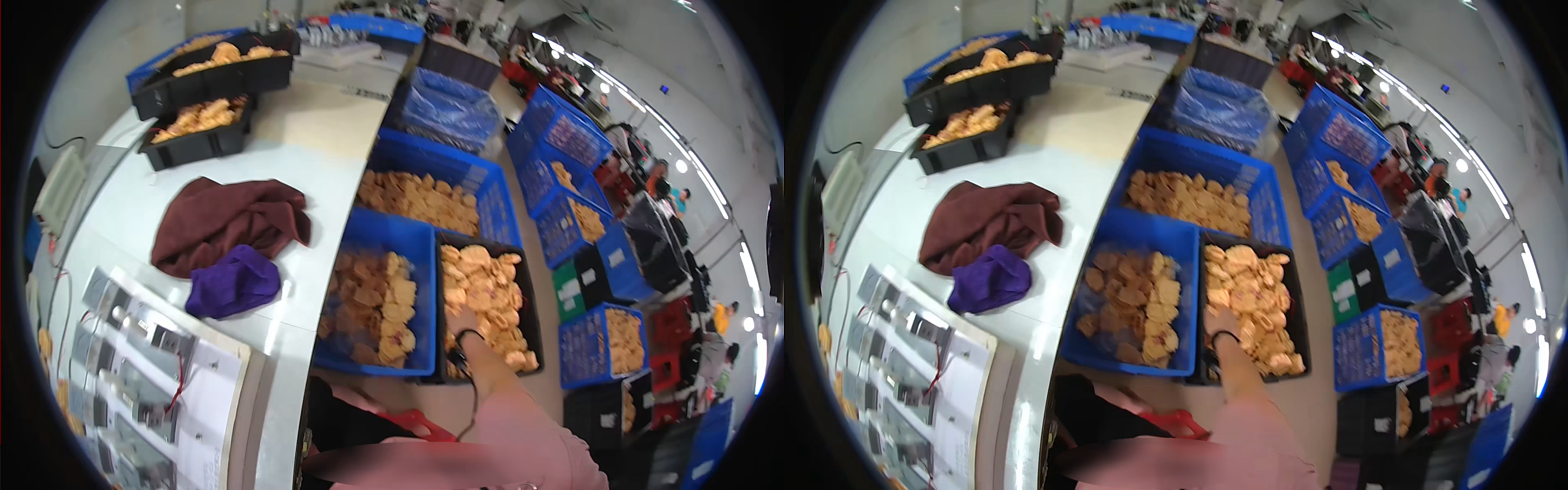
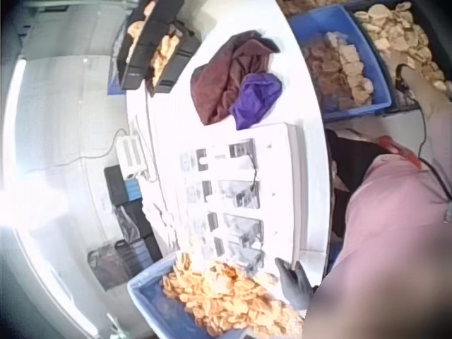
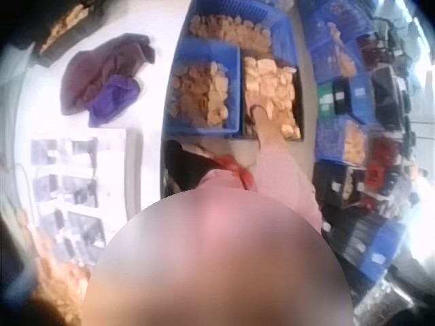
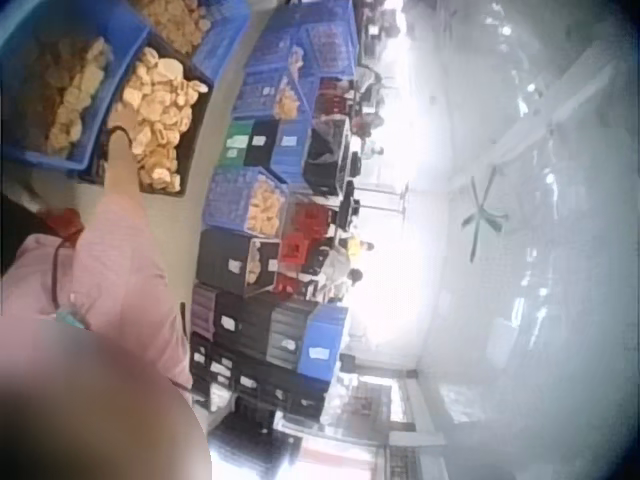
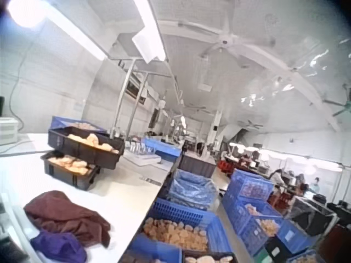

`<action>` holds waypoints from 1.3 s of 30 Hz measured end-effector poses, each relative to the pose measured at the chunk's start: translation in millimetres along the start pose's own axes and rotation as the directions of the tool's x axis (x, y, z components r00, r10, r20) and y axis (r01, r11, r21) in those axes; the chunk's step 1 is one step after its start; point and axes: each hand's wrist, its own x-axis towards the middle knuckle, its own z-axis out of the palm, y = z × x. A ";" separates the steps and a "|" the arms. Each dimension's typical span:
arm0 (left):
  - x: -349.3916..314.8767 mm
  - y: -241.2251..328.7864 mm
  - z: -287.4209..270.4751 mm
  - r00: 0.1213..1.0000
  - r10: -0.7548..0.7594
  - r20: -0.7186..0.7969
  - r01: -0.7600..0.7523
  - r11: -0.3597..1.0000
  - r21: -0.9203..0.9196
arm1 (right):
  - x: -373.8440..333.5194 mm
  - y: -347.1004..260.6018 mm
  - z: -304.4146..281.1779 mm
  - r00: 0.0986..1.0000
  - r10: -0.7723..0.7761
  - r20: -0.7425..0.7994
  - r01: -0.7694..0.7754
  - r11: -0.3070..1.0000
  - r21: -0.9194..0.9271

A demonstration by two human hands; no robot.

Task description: Test yellow plastic components on a multi-station electrical testing rig.

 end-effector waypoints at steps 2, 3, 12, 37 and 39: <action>-7.1 20.2 -3.2 0.998 0.040 -0.044 -0.042 0.998 -0.054 | 7.0 -44.6 13.8 0.999 0.053 0.001 -0.052 0.997 -0.060; -3.4 29.8 -4.2 0.998 0.060 -0.035 -0.062 0.996 -0.066 | 4.6 -60.9 18.2 1.000 -0.004 0.015 0.004 1.000 -0.021; 31.3 116.8 15.3 0.964 0.215 0.157 -0.193 0.971 -0.142 | -50.7 -79.9 -28.2 0.870 -0.205 0.448 0.213 0.976 0.032; -10.1 333.5 275.6 0.114 0.610 0.785 -0.784 0.541 -0.307 | -344.4 274.5 -175.0 0.782 0.419 0.462 -0.595 0.723 0.351; -43.9 366.2 316.5 0.054 0.566 0.823 -0.820 0.495 -0.287 | -369.6 315.5 -186.7 0.752 0.548 0.366 -0.659 0.637 0.401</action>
